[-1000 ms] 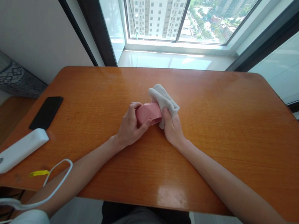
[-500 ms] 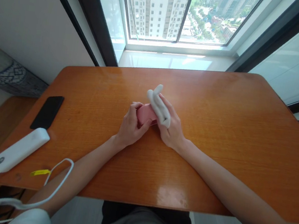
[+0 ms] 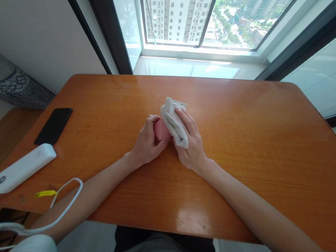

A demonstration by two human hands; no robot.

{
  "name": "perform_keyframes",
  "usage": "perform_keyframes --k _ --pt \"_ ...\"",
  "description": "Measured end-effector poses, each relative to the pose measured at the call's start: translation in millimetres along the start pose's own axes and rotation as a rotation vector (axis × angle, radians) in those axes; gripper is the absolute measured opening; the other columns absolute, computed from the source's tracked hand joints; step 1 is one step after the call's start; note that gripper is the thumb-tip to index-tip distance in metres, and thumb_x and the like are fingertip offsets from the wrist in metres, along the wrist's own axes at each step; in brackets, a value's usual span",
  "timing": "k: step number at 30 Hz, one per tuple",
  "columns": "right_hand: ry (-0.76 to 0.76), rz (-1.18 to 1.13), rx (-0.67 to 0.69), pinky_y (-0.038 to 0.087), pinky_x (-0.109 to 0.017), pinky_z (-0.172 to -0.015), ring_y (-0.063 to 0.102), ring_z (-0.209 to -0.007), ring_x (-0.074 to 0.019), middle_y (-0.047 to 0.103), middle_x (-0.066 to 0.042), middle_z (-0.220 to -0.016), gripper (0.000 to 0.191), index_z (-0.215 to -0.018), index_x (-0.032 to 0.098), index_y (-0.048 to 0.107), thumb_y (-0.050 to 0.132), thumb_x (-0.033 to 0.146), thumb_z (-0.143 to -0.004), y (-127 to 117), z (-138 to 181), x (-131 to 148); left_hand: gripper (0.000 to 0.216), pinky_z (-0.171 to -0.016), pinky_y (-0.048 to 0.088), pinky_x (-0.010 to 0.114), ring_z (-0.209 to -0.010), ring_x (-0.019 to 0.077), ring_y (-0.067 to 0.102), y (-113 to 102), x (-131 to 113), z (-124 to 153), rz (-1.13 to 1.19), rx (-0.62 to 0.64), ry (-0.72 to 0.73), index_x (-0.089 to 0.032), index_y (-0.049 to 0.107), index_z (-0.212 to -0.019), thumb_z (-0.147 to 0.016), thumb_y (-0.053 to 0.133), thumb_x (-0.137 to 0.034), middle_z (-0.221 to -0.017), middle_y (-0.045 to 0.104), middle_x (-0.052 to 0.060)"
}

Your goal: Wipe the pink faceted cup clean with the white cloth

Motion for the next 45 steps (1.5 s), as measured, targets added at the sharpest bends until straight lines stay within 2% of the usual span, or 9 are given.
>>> perform_keyframes --k 4,10,17,20,23,26,31,37,45 --pt "-0.127 0.038 0.063 0.024 -0.066 -0.142 0.036 -0.171 -0.0371 0.053 -0.003 -0.175 0.057 -0.166 0.039 0.055 0.052 0.056 -0.112 3.1 0.8 8.5 0.054 -0.102 0.059 0.050 -0.116 0.0310 0.068 2.2 3.3 1.0 0.025 0.024 -0.008 -0.019 0.047 -0.141 -0.108 0.059 -0.059 -0.132 0.063 0.016" --pt "0.499 -0.191 -0.160 0.056 -0.059 -0.123 0.069 -0.142 -0.0355 0.078 -0.010 -0.143 0.066 -0.150 0.024 0.068 0.029 0.064 -0.116 1.6 5.8 -32.3 0.051 -0.098 0.059 0.045 -0.111 0.0270 0.066 -1.6 -6.5 -3.7 -0.038 -0.015 0.006 -0.021 0.044 -0.140 -0.108 0.060 -0.057 -0.127 0.061 0.012" --pt "-0.121 0.066 0.082 0.021 -0.068 -0.143 0.036 -0.170 -0.0368 0.055 0.001 -0.173 0.054 -0.163 0.044 0.056 0.052 0.056 -0.110 4.6 0.5 13.9 0.050 -0.098 0.061 0.052 -0.117 0.0327 0.069 3.7 4.1 2.0 -0.006 0.061 0.016 -0.020 0.047 -0.142 -0.111 0.053 -0.058 -0.131 0.064 0.017" --pt "0.158 -0.068 -0.083 0.039 -0.062 -0.134 0.053 -0.158 -0.0366 0.067 -0.011 -0.159 0.057 -0.152 0.030 0.066 0.043 0.063 -0.112 -2.0 -2.1 -7.4 0.053 -0.105 0.058 0.050 -0.121 0.0302 0.067 2.2 6.6 0.9 0.017 0.040 -0.049 -0.021 0.042 -0.145 -0.110 0.057 -0.058 -0.137 0.061 0.017" --pt "0.651 -0.221 -0.186 0.061 -0.049 -0.101 0.075 -0.112 -0.0331 0.081 -0.012 -0.105 0.072 -0.110 0.020 0.078 0.037 0.079 -0.108 -0.6 7.8 -40.2 0.054 -0.107 0.055 0.049 -0.121 0.0288 0.065 1.2 6.3 -1.4 0.020 0.053 -0.100 -0.021 0.038 -0.145 -0.109 0.056 -0.058 -0.139 0.058 0.016" --pt "0.863 -0.296 -0.210 0.058 -0.038 -0.078 0.069 -0.083 -0.0261 0.071 -0.005 -0.075 0.073 -0.089 0.021 0.072 0.043 0.086 -0.102 2.0 16.9 -50.8 0.052 -0.105 0.055 0.050 -0.118 0.0287 0.065 2.8 9.9 -2.1 0.032 0.104 -0.162 -0.022 0.034 -0.145 -0.111 0.050 -0.058 -0.140 0.058 0.017" --pt "0.762 -0.347 -0.319 0.061 -0.041 -0.084 0.070 -0.089 -0.0265 0.074 -0.005 -0.086 0.064 -0.103 0.022 0.073 0.046 0.079 -0.105 -2.3 19.0 -49.0 0.058 -0.116 0.047 0.059 -0.130 0.0344 0.060 9.8 13.0 0.2 -0.074 0.215 -0.133 -0.020 0.032 -0.152 -0.113 0.039 -0.063 -0.147 0.057 0.022" --pt "0.474 -0.224 -0.392 0.049 -0.052 -0.126 0.070 -0.134 -0.0304 0.079 -0.009 -0.131 0.054 -0.130 0.027 0.074 0.045 0.068 -0.110 -8.9 16.5 -42.2 0.071 -0.133 0.024 0.064 -0.168 0.0398 0.030 22.5 7.8 4.3 -0.193 0.362 0.017 -0.019 0.023 -0.170 -0.114 0.033 -0.062 -0.172 0.041 0.026" --pt "0.322 -0.086 -0.290 0.049 -0.055 -0.127 0.068 -0.139 -0.0317 0.079 -0.011 -0.138 0.051 -0.135 0.026 0.075 0.044 0.060 -0.114 -7.8 12.2 -30.5 0.080 -0.133 0.039 0.056 -0.161 0.0356 0.046 2.5 -12.9 -2.4 -0.008 0.186 0.148 -0.022 0.025 -0.171 -0.100 0.060 -0.033 -0.174 0.043 0.021"
Point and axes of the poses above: each hand's wrist, its own z-axis away from the middle knuckle, its own y-axis out of the palm, x = y × z, the point moved 6 cm from there along -z, towards the middle knuckle
